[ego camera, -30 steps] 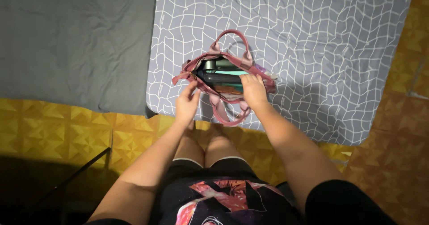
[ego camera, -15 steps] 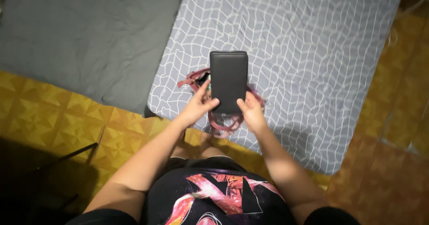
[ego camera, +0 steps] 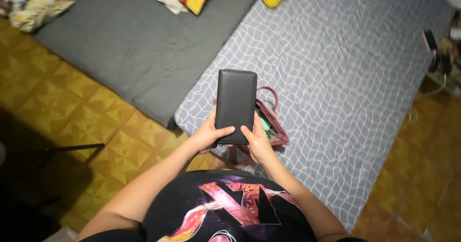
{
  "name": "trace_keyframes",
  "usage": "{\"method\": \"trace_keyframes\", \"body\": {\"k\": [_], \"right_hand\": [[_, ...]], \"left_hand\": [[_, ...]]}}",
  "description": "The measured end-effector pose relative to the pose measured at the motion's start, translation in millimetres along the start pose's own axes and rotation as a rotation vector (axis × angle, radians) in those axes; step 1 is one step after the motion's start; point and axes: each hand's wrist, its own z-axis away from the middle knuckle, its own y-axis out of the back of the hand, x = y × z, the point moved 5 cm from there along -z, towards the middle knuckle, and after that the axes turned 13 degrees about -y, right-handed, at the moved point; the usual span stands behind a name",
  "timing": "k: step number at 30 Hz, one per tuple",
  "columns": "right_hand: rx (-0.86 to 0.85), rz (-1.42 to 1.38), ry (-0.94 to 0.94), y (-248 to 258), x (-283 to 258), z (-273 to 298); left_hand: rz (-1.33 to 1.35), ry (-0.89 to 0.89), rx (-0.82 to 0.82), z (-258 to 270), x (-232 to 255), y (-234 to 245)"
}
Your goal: The person unzips a pink handbag on a bed and takes items out one at a time, carrying each to a nearby dresser. They place a wallet, a bottle of mouthwash, a hair dryer, a water bottle, a small pouch, and a phone case on the dresser, set some papers aside, and then zip the handbag closed.
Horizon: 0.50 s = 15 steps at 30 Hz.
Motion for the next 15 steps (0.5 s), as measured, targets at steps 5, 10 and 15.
{"method": "trace_keyframes", "body": {"k": [5,10,15], "right_hand": [[-0.086,0.133,-0.007,-42,4,-13],[-0.228,0.243,-0.038,-122,22,-24],[-0.389,0.328,-0.218,-228,46,-32]], "left_hand": [[-0.041,-0.096,0.063,32,36,28],[0.010,-0.152,0.194,97,91,69],[-0.078,-0.290,0.354,177,148,125]]}}
